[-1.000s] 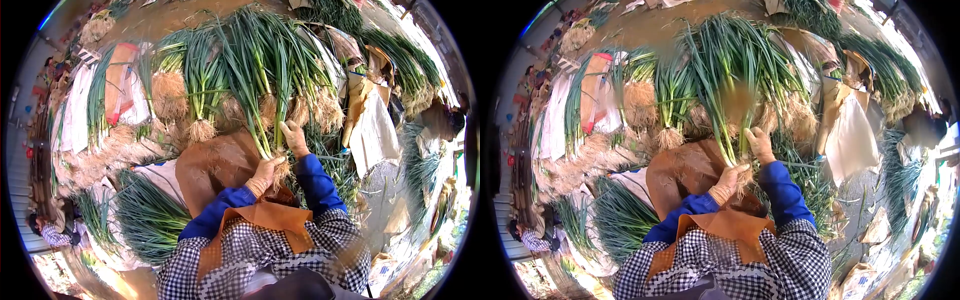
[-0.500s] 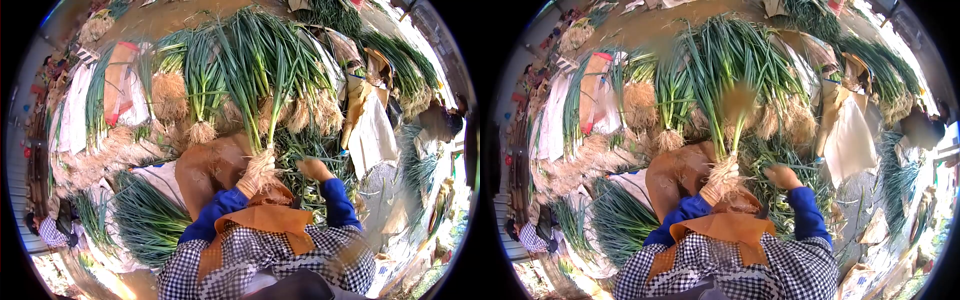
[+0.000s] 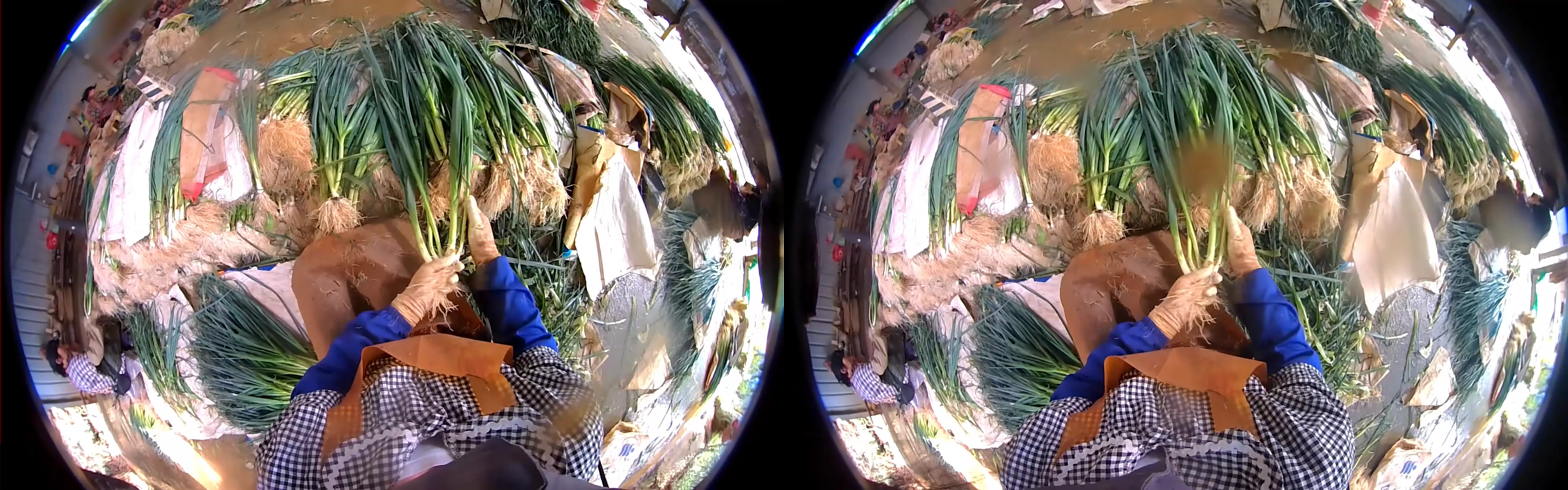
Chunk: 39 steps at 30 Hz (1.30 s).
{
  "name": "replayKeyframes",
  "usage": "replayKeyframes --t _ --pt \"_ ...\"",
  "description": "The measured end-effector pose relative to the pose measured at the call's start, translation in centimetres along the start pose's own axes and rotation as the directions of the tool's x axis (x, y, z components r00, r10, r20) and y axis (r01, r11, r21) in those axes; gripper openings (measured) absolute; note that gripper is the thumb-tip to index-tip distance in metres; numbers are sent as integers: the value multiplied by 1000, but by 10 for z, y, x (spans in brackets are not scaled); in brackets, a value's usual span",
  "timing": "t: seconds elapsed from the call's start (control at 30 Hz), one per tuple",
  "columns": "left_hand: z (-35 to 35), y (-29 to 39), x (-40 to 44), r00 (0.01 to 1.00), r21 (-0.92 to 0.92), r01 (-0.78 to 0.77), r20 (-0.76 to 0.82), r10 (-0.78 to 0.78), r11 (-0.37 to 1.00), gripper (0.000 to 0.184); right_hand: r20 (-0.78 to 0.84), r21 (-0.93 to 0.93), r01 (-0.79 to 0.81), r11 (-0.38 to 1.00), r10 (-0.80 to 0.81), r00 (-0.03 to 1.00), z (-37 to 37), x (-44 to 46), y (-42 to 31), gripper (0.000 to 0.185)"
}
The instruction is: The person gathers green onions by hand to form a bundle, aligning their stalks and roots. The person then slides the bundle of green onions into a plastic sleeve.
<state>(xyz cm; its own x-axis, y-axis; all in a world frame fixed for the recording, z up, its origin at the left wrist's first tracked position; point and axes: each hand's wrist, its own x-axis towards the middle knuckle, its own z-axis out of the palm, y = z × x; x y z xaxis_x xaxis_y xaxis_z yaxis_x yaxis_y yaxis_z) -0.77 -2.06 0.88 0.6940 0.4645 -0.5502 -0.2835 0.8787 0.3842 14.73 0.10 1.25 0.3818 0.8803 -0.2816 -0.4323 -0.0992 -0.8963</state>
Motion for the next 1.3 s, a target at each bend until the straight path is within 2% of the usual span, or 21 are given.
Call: replayKeyframes --t 0.07,0.13,0.2,0.33,0.5,0.53,0.57,0.6,0.67,0.73,0.77,0.83,0.87,0.97,1.0,1.03,1.1,1.13,1.2,1.27,1.3 --pt "-12 -4 5 921 -327 153 390 -14 933 23 12 133 -87 987 86 996 2 -3 -10 41" --pt "-16 -5 5 915 -381 180 403 -13 907 24 43 260 -186 948 181 983 6 -5 -10 40" --pt "-18 -5 5 894 -442 236 448 -15 865 23 157 282 -65 957 21 987 14 -2 -8 47" --pt "-19 -8 8 893 -519 229 449 34 823 19 48 441 -260 859 267 962 28 -18 2 39" --pt "-31 -6 15 890 -539 137 435 136 831 23 72 -373 -115 921 152 986 -42 -69 67 28" --pt "-31 -4 12 912 -541 125 392 118 832 23 87 -855 -15 519 173 981 -57 -91 34 28" --pt "-28 -1 9 907 -548 155 409 102 822 23 384 -909 412 -58 261 885 -95 -99 39 33" --pt "-24 3 8 898 -554 185 430 89 812 23 177 -905 345 -249 518 837 -104 -104 22 34" --pt "-30 1 13 897 -485 186 438 54 854 24 73 -834 339 -436 522 850 -145 -101 22 35" --pt "-25 1 9 894 -478 190 445 50 858 23 95 -996 95 5 67 993 -94 -62 -15 37" --pt "-25 -2 7 895 -477 192 443 46 858 23 103 -974 140 177 -204 974 -70 -36 -22 39" --pt "-23 2 6 930 -372 95 363 50 923 21 112 -832 271 485 -332 937 -36 16 -24 33" --pt "-24 2 8 932 -362 106 360 34 926 20 232 -970 241 -14 -333 914 9 9 -74 26" --pt "-22 3 3 968 -293 63 251 13 954 20 456 -855 517 40 -418 786 -12 97 -25 16" --pt "-18 6 1 974 -278 59 226 6 959 19 369 -575 394 717 -202 907 7 60 -78 15" --pt "-22 4 6 964 -279 74 265 3 957 19 283 -280 186 942 -104 954 9 36 -118 13" --pt "-20 4 3 981 -218 94 184 -53 972 20 73 -163 610 775 -607 791 -35 16 -151 14" --pt "-17 9 -1 983 -155 128 147 -105 980 22 -132 37 625 780 -616 777 -45 -14 -177 16" --pt "-16 12 -1 933 -195 204 334 -130 960 24 30 -263 653 711 -670 742 -127 -31 -175 17" --pt "-1 25 -14 855 -222 202 516 -61 954 32 359 -543 280 791 -83 930 -168 -36 -144 23" --pt "7 32 -18 810 -231 149 586 16 961 33 332 -942 277 190 410 850 -148 -39 -128 24"
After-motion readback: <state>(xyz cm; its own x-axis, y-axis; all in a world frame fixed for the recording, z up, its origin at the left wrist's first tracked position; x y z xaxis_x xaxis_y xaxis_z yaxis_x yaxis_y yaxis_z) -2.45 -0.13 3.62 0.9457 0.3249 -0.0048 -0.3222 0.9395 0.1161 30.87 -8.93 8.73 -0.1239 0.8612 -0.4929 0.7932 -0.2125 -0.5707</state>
